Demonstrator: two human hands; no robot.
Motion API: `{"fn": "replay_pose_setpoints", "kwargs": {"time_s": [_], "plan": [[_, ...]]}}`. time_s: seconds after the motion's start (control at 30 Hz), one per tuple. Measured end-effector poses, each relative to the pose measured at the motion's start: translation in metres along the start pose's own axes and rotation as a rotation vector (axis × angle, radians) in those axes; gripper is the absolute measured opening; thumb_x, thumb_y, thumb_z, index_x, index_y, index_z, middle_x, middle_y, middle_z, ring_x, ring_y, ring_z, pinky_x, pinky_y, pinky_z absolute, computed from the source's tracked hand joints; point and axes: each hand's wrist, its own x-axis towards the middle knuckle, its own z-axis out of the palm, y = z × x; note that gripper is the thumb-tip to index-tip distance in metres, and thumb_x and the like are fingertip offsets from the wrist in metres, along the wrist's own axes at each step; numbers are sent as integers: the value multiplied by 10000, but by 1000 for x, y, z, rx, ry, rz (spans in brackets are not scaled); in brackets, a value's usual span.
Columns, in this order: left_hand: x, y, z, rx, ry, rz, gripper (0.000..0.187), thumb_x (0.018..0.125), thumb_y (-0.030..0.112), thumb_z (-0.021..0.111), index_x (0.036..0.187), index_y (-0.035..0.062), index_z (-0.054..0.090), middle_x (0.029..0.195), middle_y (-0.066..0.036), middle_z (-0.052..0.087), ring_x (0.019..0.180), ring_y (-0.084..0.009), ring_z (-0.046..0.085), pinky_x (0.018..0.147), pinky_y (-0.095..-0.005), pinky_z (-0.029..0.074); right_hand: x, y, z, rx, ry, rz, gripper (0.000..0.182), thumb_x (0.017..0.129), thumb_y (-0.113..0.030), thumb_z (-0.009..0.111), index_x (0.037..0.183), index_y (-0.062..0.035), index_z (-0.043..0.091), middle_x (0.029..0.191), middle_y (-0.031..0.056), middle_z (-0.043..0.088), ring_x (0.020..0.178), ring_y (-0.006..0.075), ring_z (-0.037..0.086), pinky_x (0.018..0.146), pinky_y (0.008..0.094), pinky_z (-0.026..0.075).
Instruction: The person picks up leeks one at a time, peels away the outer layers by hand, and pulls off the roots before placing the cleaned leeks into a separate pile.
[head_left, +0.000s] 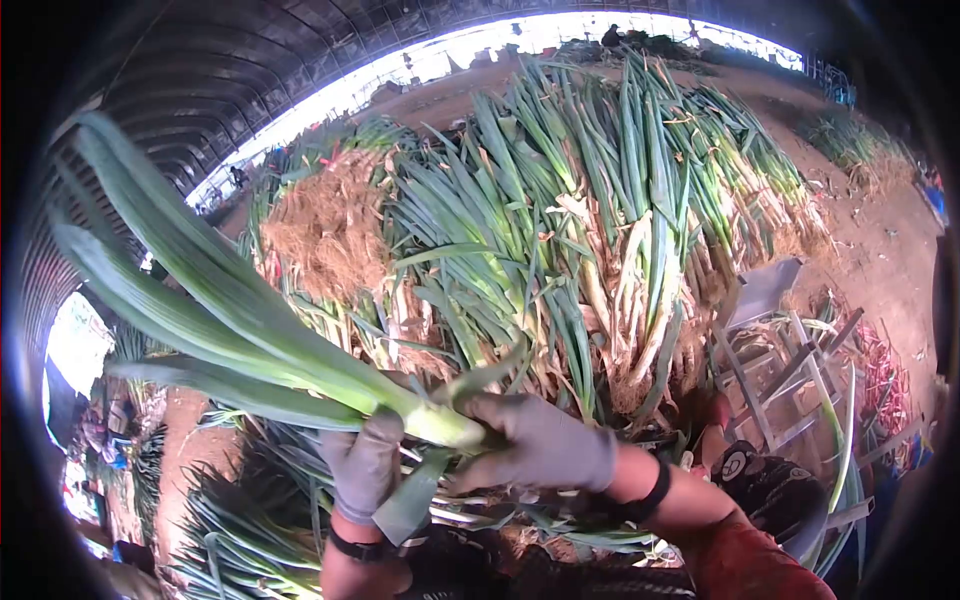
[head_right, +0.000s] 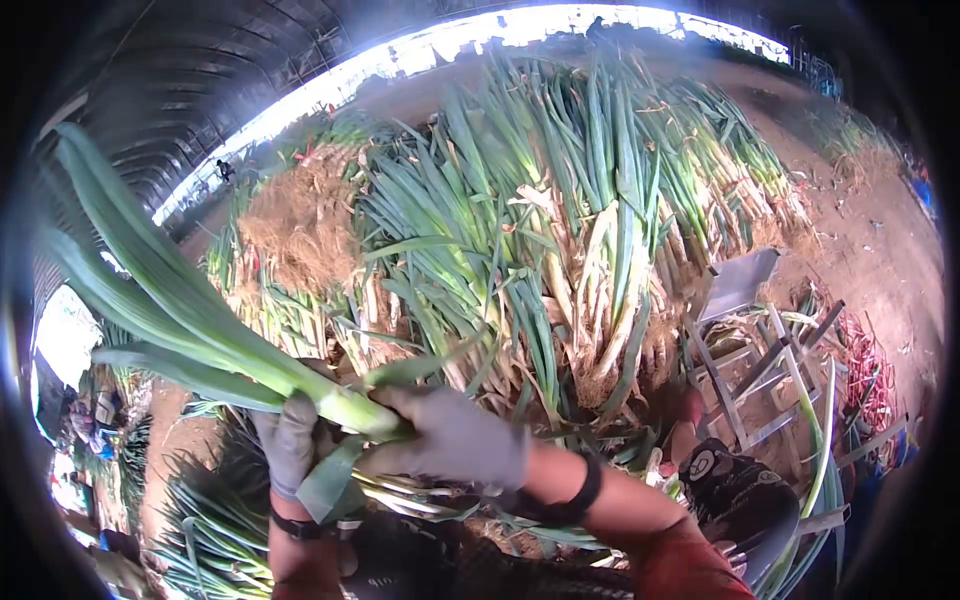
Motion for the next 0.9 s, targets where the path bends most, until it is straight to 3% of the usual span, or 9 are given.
{"fn": "replay_pose_setpoints", "kwargs": {"time_s": [0.07,0.13,0.27,0.33,0.47,0.53,0.6,0.83,0.9], "plan": [[-22,-11,5,-6,-82,-70,487,837,382,714,1085,-15,578,962,-102,650,817,-187,638,717,-309,525,-23,-13,-22,1138,-309,476,639,854,-524,640,1238,-24,536,909,65,649,745,140,615,651,295,501],[-48,-28,14,-26,-120,-149,437,851,349,702,1083,1,579,969,-118,653,838,-211,648,734,-341,542,-46,-10,-25,1092,-352,597,633,891,-550,578,1265,-40,540,899,3,631,767,67,575,656,248,481],[-86,-40,32,-222,-199,-354,457,839,345,713,1112,10,563,977,-129,652,852,-240,657,742,-368,551,-101,2,0,905,-36,684,435,932,-425,571,1148,-51,623,801,37,660,721,105,620,631,296,510],[-93,-41,45,-237,-219,-258,552,781,404,750,1100,-13,580,973,-132,663,851,-248,658,723,-348,540,-137,28,4,-41,-88,-171,284,883,-234,602,1109,-73,662,950,105,693,874,202,658,763,294,499],[-89,-30,44,-347,-193,-259,431,842,332,702,1121,33,564,1016,-147,653,837,-263,665,695,-359,565,-219,50,5,-510,-955,327,289,884,-263,589,1102,-84,652,950,118,691,799,217,673,707,331,523],[-80,-32,46,-220,-204,-211,407,875,319,659,1141,31,549,1022,-149,652,834,-258,664,691,-351,562,-222,26,-24,176,-54,343,426,937,-421,534,1139,-54,614,895,90,686,750,170,661,645,335,518],[-74,-28,58,-95,-188,-195,367,904,304,614,1142,31,549,1008,-138,656,811,-236,659,640,-320,550,-211,7,-39,1069,-238,611,653,891,-518,595,1276,-1,492,956,78,659,730,150,606,630,305,502],[-67,-35,78,592,-407,33,299,961,230,536,1015,-44,641,857,-113,670,773,-208,629,734,-339,490,-220,8,5,809,149,619,568,898,-434,637,1264,-9,542,831,-7,612,708,59,515,600,218,410],[-88,-47,67,249,-454,-626,318,955,287,483,1001,7,628,862,-120,649,723,-232,634,667,-365,518,-217,4,-8,855,213,671,695,852,-678,517,1014,-7,600,712,-5,554,612,73,479,542,232,369]]}}
